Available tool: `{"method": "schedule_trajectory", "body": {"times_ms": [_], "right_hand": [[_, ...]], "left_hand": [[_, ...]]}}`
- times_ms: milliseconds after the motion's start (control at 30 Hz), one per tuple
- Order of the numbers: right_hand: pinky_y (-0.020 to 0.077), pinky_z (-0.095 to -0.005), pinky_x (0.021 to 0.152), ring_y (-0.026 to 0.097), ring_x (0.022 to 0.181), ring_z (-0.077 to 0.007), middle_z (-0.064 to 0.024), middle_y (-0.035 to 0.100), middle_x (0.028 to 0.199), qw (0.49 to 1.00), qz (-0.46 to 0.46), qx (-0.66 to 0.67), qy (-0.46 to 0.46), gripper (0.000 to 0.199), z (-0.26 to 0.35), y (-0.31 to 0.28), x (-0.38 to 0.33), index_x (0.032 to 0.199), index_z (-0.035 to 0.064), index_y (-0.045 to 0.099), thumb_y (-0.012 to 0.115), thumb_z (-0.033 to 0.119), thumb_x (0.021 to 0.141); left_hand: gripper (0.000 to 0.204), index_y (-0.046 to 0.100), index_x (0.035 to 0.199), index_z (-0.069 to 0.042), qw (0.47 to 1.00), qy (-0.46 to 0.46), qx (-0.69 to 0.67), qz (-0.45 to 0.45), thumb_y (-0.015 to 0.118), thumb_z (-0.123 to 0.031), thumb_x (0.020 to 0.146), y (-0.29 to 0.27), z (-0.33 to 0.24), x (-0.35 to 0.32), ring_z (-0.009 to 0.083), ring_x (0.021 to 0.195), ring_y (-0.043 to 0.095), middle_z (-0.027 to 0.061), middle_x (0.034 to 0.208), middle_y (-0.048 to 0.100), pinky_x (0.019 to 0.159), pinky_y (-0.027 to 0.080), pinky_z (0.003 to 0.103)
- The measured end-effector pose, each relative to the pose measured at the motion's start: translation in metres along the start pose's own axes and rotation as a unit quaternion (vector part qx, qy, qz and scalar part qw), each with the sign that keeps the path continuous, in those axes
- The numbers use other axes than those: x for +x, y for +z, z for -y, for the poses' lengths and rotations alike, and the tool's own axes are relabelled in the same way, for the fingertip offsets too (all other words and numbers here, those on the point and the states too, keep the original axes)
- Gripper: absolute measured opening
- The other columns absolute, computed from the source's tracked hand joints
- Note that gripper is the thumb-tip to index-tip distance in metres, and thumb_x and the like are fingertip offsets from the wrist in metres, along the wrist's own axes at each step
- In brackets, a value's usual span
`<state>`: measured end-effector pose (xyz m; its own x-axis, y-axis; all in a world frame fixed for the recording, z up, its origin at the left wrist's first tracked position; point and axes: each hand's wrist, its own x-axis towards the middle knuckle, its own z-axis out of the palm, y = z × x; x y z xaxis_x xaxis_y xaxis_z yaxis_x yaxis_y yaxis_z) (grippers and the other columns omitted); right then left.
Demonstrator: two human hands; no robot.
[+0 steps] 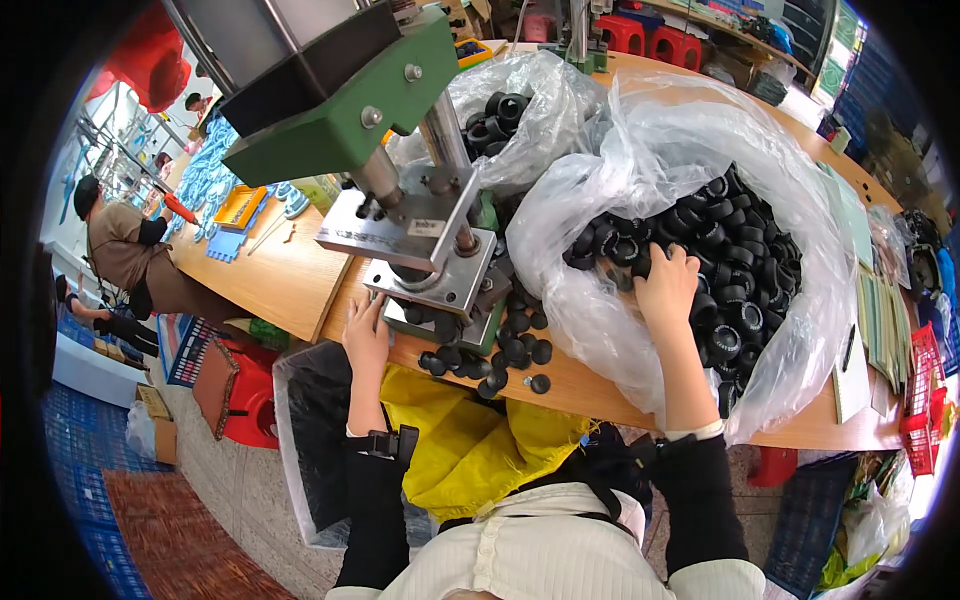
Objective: Operating a pneumatic press machine to assemble black rubber rings or foam components.
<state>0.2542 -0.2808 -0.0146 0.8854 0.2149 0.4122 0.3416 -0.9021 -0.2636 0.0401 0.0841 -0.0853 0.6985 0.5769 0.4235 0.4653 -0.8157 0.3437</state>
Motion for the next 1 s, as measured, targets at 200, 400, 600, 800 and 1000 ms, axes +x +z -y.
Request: {"method": "schedule_trajectory", "body": {"times_ms": [200,400,600,800,1000], "right_hand": [[0.0404,-0.0437,0.090,0.048,0.107,-0.0382,-0.0208,0.052,0.117,0.990,-0.103,0.099,-0.008,0.028,-0.005,0.034,0.004,0.089,-0.0017,0.062,0.073,0.015,0.069],[0.0475,-0.0201,0.059,0.060,0.075,-0.0079,-0.0056,0.064,0.092,0.831,0.116,0.525,0.142,0.022,0.036,-0.046,-0.017,0.106,0.0013,0.061,0.061,0.014,0.088],[0.0478,-0.0216,0.069,0.059,0.088,-0.0091,-0.0064,0.061,0.107,0.727,0.205,0.645,0.115,0.048,0.079,-0.071,-0.047,0.128,0.0014,0.050,0.066,0.003,0.082],[0.0521,-0.0308,0.079,0.064,0.095,-0.0184,-0.0133,0.064,0.103,0.798,0.157,0.574,-0.098,0.056,0.142,-0.035,-0.059,0.123,-0.0030,0.047,0.075,0.006,0.075],[0.0496,-0.0388,0.073,0.062,0.084,-0.0375,-0.0213,0.063,0.095,0.854,0.145,0.476,-0.154,0.039,0.203,-0.036,-0.027,0.104,-0.0034,0.058,0.075,0.010,0.071]], "left_hand": [[0.035,0.055,0.116,0.003,0.963,0.014,-0.176,-0.205,0.058,-0.014,0.086,-0.004,-0.033,-0.017,0.0417,0.122,0.043,0.0209,0.124,0.053,0.102,0.033,0.048],[0.051,0.055,0.113,0.000,0.924,0.109,-0.307,-0.202,0.074,-0.018,0.070,-0.065,-0.130,0.024,0.0398,0.111,0.049,0.0189,0.112,0.058,0.095,0.037,0.046],[0.039,0.062,0.095,-0.002,0.906,-0.057,-0.418,-0.042,0.078,-0.021,0.066,-0.076,-0.149,0.054,0.0281,0.088,0.060,0.0136,0.090,0.064,0.076,0.047,0.036],[0.037,0.059,0.104,0.000,0.902,-0.086,-0.351,-0.237,0.075,-0.010,0.073,-0.051,-0.130,-0.001,0.0194,0.089,0.061,0.0108,0.095,0.064,0.080,0.048,0.031],[0.089,0.033,0.138,-0.003,0.900,-0.386,0.042,-0.198,0.076,-0.043,0.072,-0.050,0.026,-0.108,0.0485,0.125,0.034,0.0251,0.142,0.032,0.101,0.031,0.051]]}}
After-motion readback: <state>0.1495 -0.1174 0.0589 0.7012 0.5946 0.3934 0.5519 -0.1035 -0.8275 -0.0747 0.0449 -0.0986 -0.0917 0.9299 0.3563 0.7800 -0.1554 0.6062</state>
